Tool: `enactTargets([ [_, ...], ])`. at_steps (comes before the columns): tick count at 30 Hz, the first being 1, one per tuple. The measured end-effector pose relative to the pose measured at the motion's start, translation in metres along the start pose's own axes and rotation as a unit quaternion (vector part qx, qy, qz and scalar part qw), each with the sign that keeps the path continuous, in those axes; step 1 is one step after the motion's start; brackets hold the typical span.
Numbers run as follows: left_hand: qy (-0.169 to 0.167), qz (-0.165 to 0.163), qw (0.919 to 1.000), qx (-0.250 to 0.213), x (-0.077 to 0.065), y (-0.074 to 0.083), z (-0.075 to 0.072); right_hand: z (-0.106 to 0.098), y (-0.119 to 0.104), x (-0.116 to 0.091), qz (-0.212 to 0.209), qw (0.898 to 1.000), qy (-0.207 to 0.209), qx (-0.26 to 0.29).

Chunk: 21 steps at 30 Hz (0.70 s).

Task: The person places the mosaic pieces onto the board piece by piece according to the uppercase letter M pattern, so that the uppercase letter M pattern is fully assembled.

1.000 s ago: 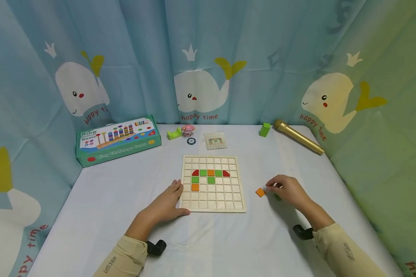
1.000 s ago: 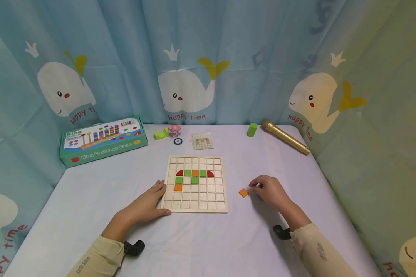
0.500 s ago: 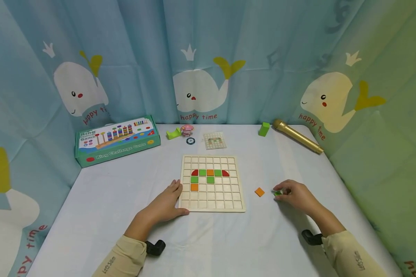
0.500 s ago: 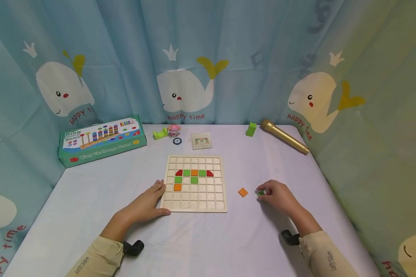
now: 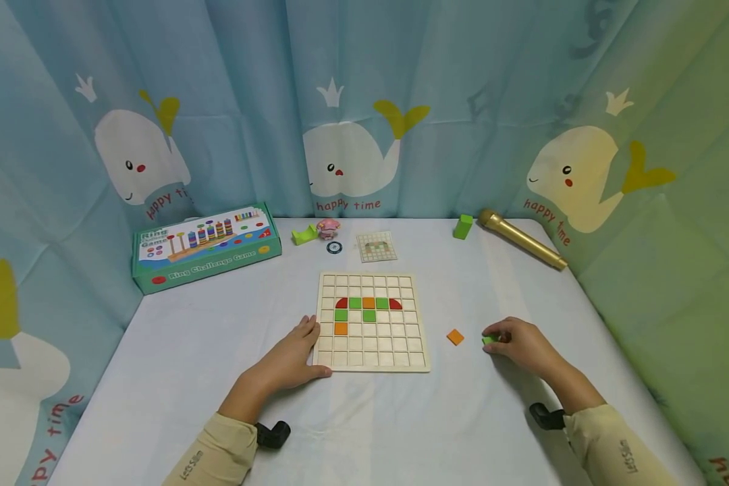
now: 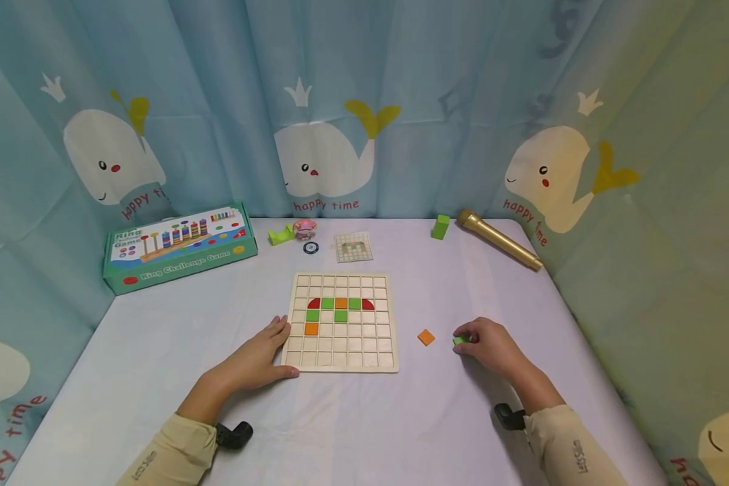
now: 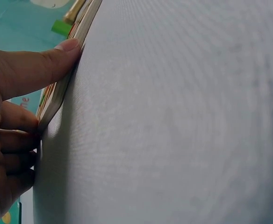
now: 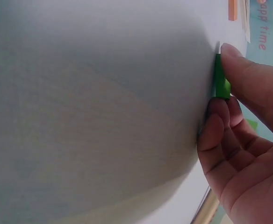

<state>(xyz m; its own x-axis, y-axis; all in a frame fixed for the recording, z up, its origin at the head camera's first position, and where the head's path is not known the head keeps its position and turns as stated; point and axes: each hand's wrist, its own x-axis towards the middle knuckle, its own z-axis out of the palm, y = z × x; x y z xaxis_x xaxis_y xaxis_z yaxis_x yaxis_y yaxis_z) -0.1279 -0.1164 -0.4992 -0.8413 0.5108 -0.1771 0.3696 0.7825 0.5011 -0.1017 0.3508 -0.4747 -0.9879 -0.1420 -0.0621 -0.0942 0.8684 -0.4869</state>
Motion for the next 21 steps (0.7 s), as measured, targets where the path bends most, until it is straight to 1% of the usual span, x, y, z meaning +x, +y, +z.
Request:
enactTargets([
  [8,0.004,0.002,1.0,-0.007,-0.001,0.001,0.0,-0.002,-0.003,-0.002,0.01,1.0,0.0,0.001],
  [16,0.005,0.0,1.0,-0.007,0.0,0.0,-0.001,-0.015,-0.005,-0.001,0.025,0.999,-0.024,0.032],
  [21,0.003,0.003,1.0,-0.007,-0.001,0.0,-0.001,-0.018,-0.008,0.002,0.026,0.998,-0.027,0.046],
])
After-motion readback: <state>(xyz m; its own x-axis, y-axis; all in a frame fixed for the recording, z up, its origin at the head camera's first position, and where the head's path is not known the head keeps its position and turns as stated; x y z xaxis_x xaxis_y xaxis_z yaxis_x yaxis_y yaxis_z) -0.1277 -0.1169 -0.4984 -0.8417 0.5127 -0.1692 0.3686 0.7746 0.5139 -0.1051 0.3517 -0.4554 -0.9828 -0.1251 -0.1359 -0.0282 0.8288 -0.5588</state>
